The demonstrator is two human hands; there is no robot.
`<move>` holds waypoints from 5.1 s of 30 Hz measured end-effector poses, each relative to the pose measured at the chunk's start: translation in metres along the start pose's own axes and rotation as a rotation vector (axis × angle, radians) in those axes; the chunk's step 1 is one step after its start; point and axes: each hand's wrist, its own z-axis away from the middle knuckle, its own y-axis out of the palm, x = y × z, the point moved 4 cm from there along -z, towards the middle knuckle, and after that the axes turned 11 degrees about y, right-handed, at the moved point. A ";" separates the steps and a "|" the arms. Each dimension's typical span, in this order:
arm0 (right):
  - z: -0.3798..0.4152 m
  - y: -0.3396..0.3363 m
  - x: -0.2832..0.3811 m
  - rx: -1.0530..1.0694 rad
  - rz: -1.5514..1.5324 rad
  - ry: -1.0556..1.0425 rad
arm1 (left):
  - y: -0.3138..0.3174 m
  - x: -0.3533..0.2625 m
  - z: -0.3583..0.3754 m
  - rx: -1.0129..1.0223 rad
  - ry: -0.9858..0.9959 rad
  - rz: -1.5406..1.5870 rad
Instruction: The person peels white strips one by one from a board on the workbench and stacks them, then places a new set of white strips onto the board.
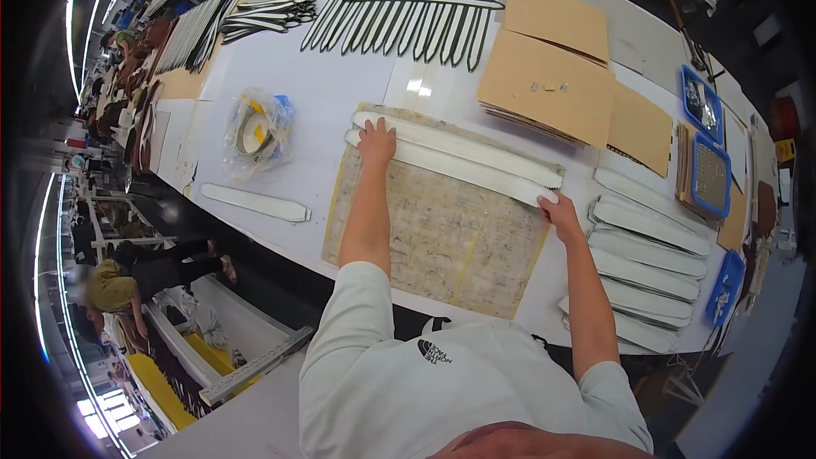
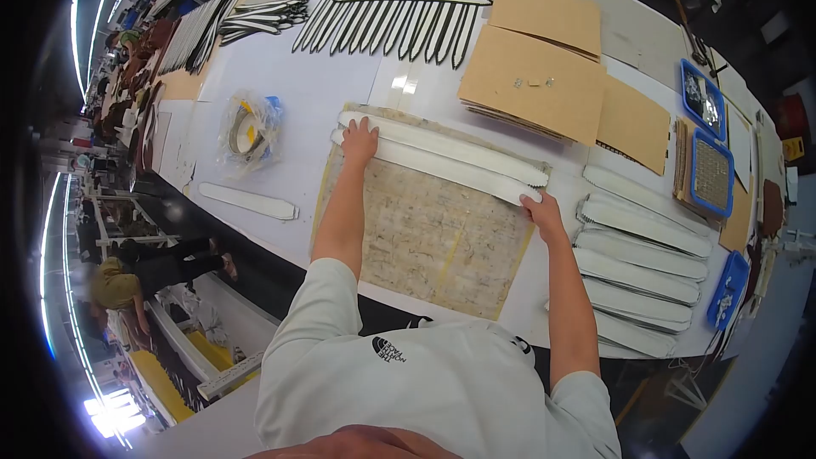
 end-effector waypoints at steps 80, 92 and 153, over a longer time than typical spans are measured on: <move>0.008 0.004 -0.015 -0.456 0.805 -0.319 | -0.005 -0.218 0.173 0.030 0.708 0.352; 0.176 -0.166 0.054 -0.409 -0.384 -0.538 | -0.073 -0.317 0.166 0.501 0.991 0.283; 0.168 0.382 -0.191 -0.045 0.747 -0.689 | 0.010 0.251 0.536 0.602 0.042 0.779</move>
